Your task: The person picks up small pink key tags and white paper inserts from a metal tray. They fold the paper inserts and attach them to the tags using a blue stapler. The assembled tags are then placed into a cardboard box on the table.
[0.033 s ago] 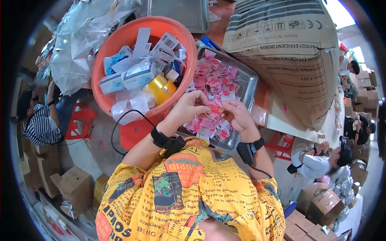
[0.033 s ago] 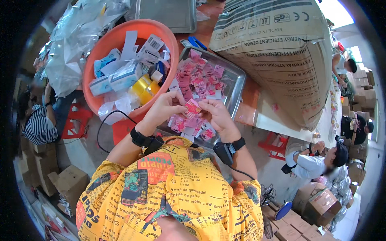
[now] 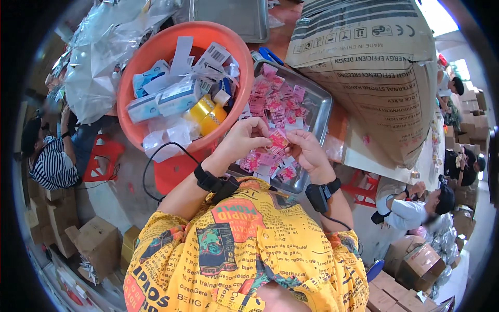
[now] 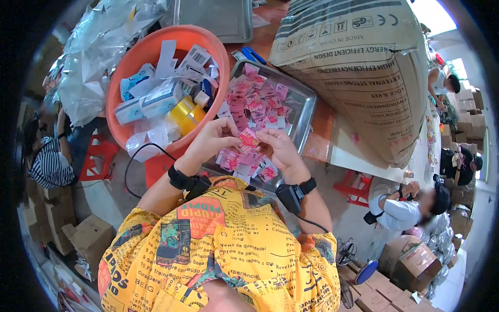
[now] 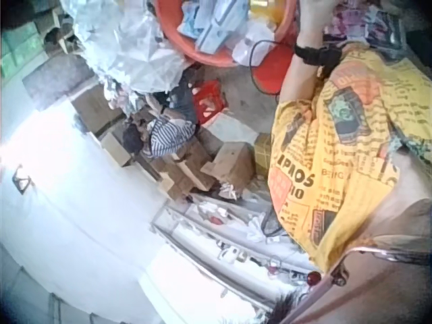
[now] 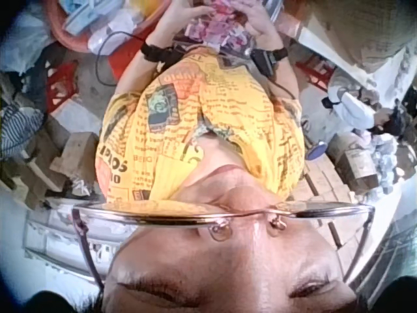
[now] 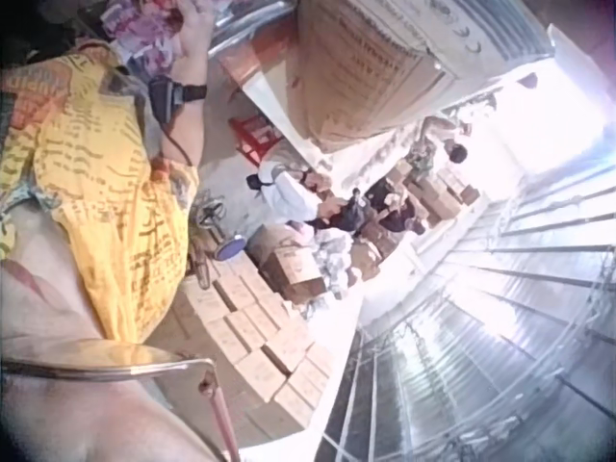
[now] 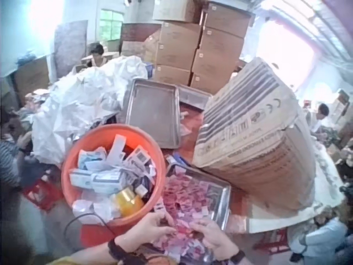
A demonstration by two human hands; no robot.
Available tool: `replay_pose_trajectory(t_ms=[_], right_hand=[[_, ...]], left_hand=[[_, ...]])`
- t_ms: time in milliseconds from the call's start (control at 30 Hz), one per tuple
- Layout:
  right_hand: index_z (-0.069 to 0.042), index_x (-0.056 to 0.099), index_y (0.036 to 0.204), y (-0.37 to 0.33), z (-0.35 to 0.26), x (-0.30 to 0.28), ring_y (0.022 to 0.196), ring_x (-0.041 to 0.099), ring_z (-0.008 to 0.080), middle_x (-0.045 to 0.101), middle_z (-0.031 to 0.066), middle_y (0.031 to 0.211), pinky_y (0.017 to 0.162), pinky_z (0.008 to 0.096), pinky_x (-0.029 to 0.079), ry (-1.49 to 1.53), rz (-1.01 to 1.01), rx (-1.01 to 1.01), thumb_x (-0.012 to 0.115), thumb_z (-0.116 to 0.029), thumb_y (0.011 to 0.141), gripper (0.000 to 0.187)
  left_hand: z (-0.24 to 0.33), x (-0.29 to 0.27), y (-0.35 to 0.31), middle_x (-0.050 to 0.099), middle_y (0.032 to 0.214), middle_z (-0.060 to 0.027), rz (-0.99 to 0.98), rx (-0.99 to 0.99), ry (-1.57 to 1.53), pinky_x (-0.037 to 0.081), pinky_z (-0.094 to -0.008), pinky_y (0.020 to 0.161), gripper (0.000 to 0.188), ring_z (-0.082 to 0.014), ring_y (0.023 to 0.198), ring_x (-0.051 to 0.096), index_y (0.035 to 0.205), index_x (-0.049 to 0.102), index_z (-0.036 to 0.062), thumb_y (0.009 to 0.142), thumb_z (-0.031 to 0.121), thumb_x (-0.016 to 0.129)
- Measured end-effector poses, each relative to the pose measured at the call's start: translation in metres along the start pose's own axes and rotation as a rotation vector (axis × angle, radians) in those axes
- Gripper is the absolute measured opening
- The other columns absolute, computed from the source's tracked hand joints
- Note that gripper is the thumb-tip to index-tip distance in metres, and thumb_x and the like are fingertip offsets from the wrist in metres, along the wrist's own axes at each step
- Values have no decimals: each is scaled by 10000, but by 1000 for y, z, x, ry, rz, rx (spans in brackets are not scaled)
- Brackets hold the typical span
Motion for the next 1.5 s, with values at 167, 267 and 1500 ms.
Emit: replay_pose_trajectory(t_ms=[167,267,1500], right_hand=[[-15,607,861,-1,11,-10,598,570,116,615,41,742,550,230,460,155,-65,27,577,-119,851,109],[-20,613,848,0,11,-14,601,564,109,612,43,736,551,225,453,116,-33,-20,589,-106,840,90],[20,626,822,-33,-29,25,687,537,83,565,32,772,605,206,425,-651,140,-643,633,-17,768,66]], left_hand=[[-3,10,4,553,781,-28,-123,44,-1,523,-238,627,133,-121,720,612,806,498,11,765,-26,619],[-5,6,2,566,786,-27,-137,96,58,512,-235,659,137,-113,726,602,813,504,15,763,-28,624],[3,8,-7,623,774,-60,170,169,305,490,-219,620,138,-106,667,603,881,608,-39,812,80,611]])
Point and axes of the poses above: each hand's wrist, its own y-axis towards the middle knuckle, its own x-axis out of the palm, z = x × y, the point moved 7 cm from there along y, towards the middle knuckle
